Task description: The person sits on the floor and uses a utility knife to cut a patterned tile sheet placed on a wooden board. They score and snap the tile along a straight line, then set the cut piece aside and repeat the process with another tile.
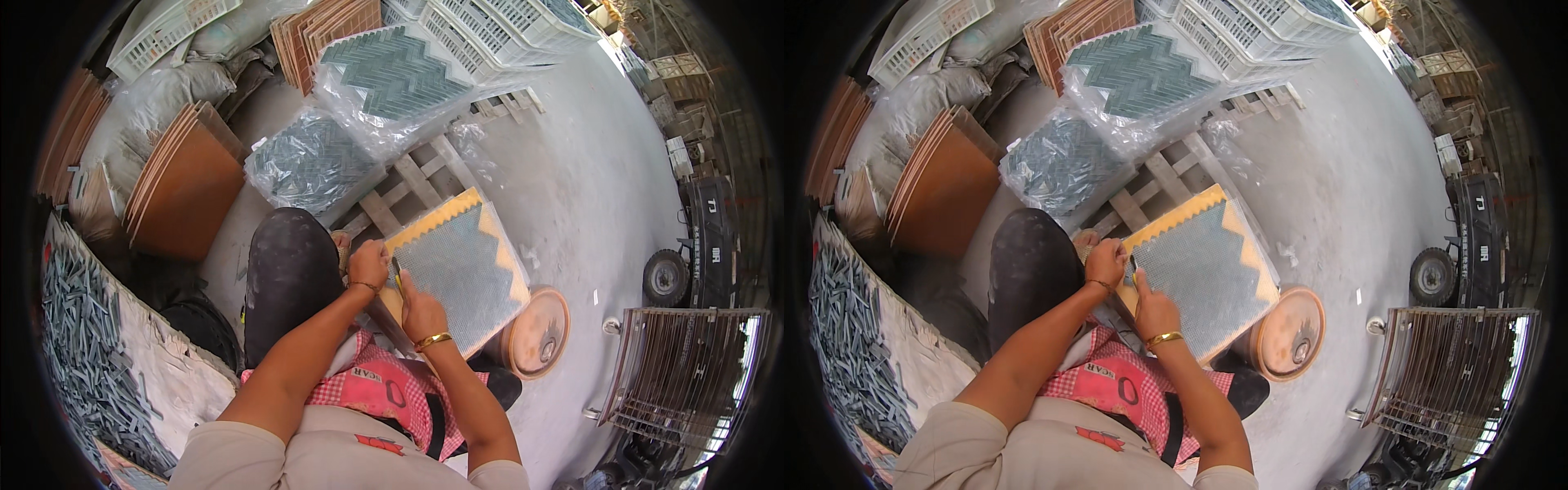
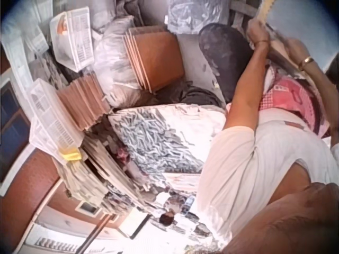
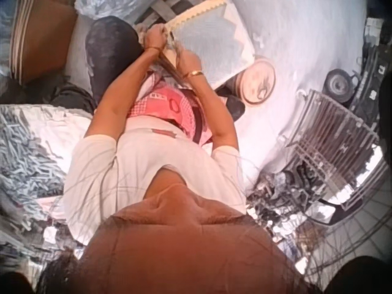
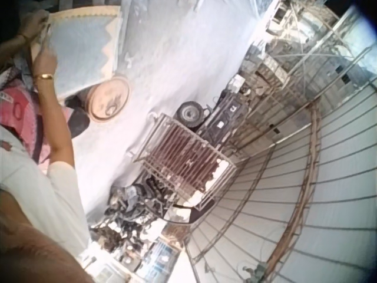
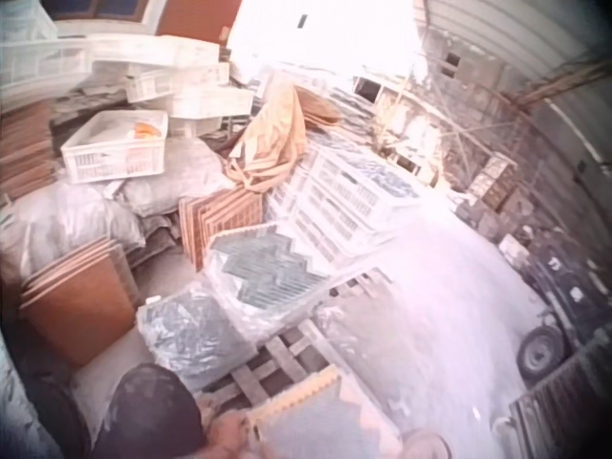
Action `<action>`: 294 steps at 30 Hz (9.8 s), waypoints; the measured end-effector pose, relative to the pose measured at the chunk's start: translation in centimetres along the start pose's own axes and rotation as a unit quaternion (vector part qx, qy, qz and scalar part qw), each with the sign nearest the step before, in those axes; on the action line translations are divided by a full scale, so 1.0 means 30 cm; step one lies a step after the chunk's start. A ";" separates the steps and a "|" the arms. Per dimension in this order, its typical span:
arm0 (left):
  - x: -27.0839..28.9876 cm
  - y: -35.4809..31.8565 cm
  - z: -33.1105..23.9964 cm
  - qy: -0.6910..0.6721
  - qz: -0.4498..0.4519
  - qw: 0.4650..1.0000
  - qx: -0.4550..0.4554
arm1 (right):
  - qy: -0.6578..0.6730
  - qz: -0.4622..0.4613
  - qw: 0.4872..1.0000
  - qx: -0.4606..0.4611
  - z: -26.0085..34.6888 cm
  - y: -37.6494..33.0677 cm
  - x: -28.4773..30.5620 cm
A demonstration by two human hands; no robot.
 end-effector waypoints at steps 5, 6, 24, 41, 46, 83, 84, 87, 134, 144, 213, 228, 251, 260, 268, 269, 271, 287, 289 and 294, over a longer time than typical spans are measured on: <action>-0.005 0.002 0.009 -0.005 0.019 1.000 -0.003 | 0.032 0.001 0.999 -0.022 0.014 -0.040 -0.015; -0.003 0.006 0.007 -0.002 0.016 1.000 -0.004 | 0.030 0.006 0.999 -0.026 0.015 -0.036 -0.011; 0.015 0.030 0.019 -0.001 0.032 0.999 0.022 | 0.107 -0.009 0.994 -0.012 0.022 -0.102 -0.046; -0.049 -0.245 0.084 0.354 0.412 0.837 -0.064 | 0.246 -0.085 0.964 -0.048 -0.186 -0.317 0.003; -0.117 -0.246 0.132 0.371 0.436 0.818 -0.052 | 0.330 -0.219 0.900 -0.185 -0.410 -0.284 -0.025; -0.112 -0.052 0.091 0.194 0.240 0.934 0.180 | 0.066 -0.197 0.942 -0.265 -0.895 -0.134 0.091; -0.102 -0.034 0.061 0.218 0.218 0.935 0.173 | 0.070 -0.247 0.933 -0.254 -0.874 -0.160 0.080; -0.091 0.026 -0.033 0.253 0.210 0.930 0.163 | 0.023 -0.239 0.936 -0.258 -0.807 -0.242 0.024; -0.202 -0.246 0.020 0.040 0.404 0.896 0.181 | 0.032 -0.311 0.889 -0.334 -0.886 -0.234 0.044; -0.159 -0.221 -0.098 0.228 0.346 0.910 0.025 | 0.013 -0.271 0.937 -0.221 -0.785 -0.180 0.047; -0.218 0.045 -0.164 0.120 0.113 0.981 0.098 | 0.102 -0.134 0.985 0.023 -0.350 0.010 0.240; -0.253 0.288 -0.251 0.042 0.054 0.994 0.088 | -0.026 -0.119 0.993 0.003 -0.403 0.223 0.251; -0.290 0.332 -0.182 -0.006 0.055 0.989 0.134 | -0.150 -0.052 0.987 0.023 -0.413 0.314 0.222; -0.298 0.339 -0.162 -0.034 0.074 0.992 0.101 | -0.112 -0.031 0.993 -0.001 -0.425 0.259 0.231; -0.306 0.359 -0.183 0.014 0.131 0.991 0.012 | 0.009 0.007 0.999 -0.035 -0.454 0.255 0.264; -0.301 0.361 -0.184 0.012 0.122 0.993 -0.001 | 0.016 0.014 0.999 -0.046 -0.440 0.254 0.271; -0.292 0.357 -0.190 0.006 0.104 0.994 -0.025 | 0.046 0.014 0.997 -0.053 -0.435 0.251 0.272; -0.329 0.349 -0.100 -0.221 0.106 0.969 -0.014 | 0.284 -0.023 0.948 -0.139 -0.393 0.196 0.184; -0.348 0.368 -0.058 -0.308 0.134 0.942 0.013 | 0.318 -0.024 0.932 -0.171 -0.333 0.199 0.194; -0.331 0.370 -0.071 -0.390 0.188 0.900 0.052 | 0.360 -0.034 0.913 -0.186 -0.284 0.178 0.135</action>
Point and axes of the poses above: each hand's wrist, its own y-axis towards the middle knuckle, its own x-axis out of the back of the hand, z = x × y, the point moved 4 cm from there along y, towards the middle knuckle, and after that the axes turned 3 degrees about z, right-handed, at the moved point
